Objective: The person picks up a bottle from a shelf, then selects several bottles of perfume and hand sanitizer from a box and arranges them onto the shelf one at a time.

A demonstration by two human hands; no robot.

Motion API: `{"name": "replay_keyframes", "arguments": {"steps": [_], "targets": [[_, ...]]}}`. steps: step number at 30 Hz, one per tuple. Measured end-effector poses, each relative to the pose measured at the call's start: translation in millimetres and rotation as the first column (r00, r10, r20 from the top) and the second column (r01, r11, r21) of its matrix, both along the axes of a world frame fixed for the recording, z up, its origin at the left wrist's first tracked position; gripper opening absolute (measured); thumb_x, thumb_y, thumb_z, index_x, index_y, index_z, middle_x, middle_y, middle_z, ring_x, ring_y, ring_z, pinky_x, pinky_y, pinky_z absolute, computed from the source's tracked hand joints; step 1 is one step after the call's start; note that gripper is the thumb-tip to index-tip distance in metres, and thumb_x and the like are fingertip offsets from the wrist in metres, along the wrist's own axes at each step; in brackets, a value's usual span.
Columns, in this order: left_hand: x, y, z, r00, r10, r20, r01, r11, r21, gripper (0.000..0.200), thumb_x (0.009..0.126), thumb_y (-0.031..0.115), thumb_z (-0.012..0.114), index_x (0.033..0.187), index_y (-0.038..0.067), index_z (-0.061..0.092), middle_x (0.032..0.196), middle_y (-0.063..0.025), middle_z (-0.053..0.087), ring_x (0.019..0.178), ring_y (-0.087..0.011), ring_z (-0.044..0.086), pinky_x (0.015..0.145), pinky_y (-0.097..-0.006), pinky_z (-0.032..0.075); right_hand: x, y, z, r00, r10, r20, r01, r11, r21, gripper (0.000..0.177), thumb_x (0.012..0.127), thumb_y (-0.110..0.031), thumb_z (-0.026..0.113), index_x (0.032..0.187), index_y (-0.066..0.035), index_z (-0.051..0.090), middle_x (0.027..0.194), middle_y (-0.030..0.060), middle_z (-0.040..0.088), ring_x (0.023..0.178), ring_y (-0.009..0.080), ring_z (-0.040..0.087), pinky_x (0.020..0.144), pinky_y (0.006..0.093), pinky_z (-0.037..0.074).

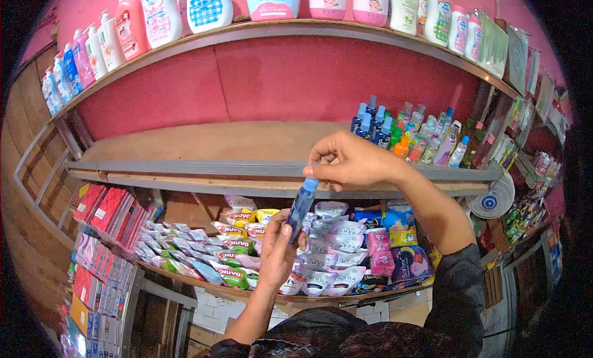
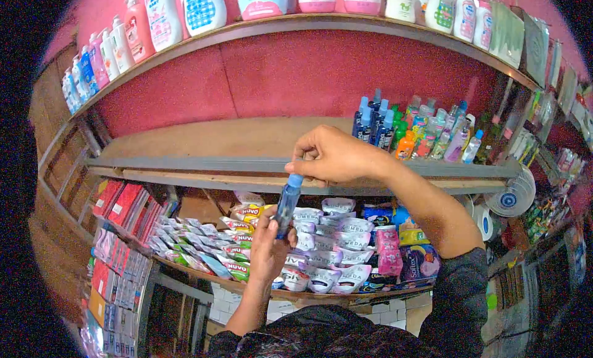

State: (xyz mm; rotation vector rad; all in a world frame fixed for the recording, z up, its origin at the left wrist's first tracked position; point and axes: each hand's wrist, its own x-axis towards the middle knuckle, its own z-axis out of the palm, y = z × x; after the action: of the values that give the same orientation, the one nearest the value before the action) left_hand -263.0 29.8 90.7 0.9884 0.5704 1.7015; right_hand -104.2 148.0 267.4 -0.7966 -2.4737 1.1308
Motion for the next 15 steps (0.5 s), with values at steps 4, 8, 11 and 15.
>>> {"name": "replay_keyframes", "arguments": {"steps": [4,8,11,15], "targets": [[3.5,-2.8,12.3,0.928,0.319,-0.195,-0.291,0.944,0.157,0.053,0.088,0.001,0.063,0.134,0.000,0.037,0.112,-0.0084,0.052,0.090,-0.0122,0.055,0.080,-0.0249,0.047,1.3,0.7,15.6,0.999,0.005,-0.047,-0.001,0.996,0.090,0.021,0.092,-0.020,0.066,0.098,0.000,0.063,0.074,0.0027,0.064,0.061,0.0069,0.060,0.053,0.0209,0.046],[-6.8,-6.6,1.7,0.857,0.408,-0.315,-0.366,0.912,0.185,0.045,0.086,-0.005,0.060,0.128,-0.003,0.045,0.111,-0.0082,0.053,0.092,-0.0120,0.057,0.084,-0.0264,0.047,12.7,22.7,46.5,0.974,-0.065,-0.218,0.108,0.975,0.193,0.019,0.092,-0.016,0.064,0.102,0.000,0.062,0.081,0.0047,0.066,0.067,0.0083,0.063,0.057,0.0231,0.050],[-23.9,-18.7,-12.6,0.831,0.386,-0.401,-0.368,0.921,0.125,0.031,0.086,-0.003,0.062,0.116,-0.003,0.053,0.107,-0.0067,0.054,0.089,-0.0113,0.057,0.082,-0.0256,0.048,22.8,55.4,63.1,0.939,-0.157,-0.307,0.247,0.927,0.281,0.018,0.091,-0.011,0.062,0.105,0.002,0.061,0.082,0.0046,0.065,0.073,0.0093,0.063,0.063,0.0241,0.051],[-44.4,-40.8,-51.1,0.818,0.354,-0.453,-0.410,0.912,-0.028,0.022,0.087,0.000,0.064,0.108,-0.003,0.058,0.102,-0.0053,0.056,0.086,-0.0091,0.056,0.079,-0.0239,0.047,34.9,110.8,73.6,0.881,-0.357,-0.311,0.473,0.626,0.620,0.019,0.085,-0.009,0.065,0.099,0.004,0.064,0.084,0.0124,0.068,0.076,0.0171,0.067,0.067,0.0310,0.053]]}}
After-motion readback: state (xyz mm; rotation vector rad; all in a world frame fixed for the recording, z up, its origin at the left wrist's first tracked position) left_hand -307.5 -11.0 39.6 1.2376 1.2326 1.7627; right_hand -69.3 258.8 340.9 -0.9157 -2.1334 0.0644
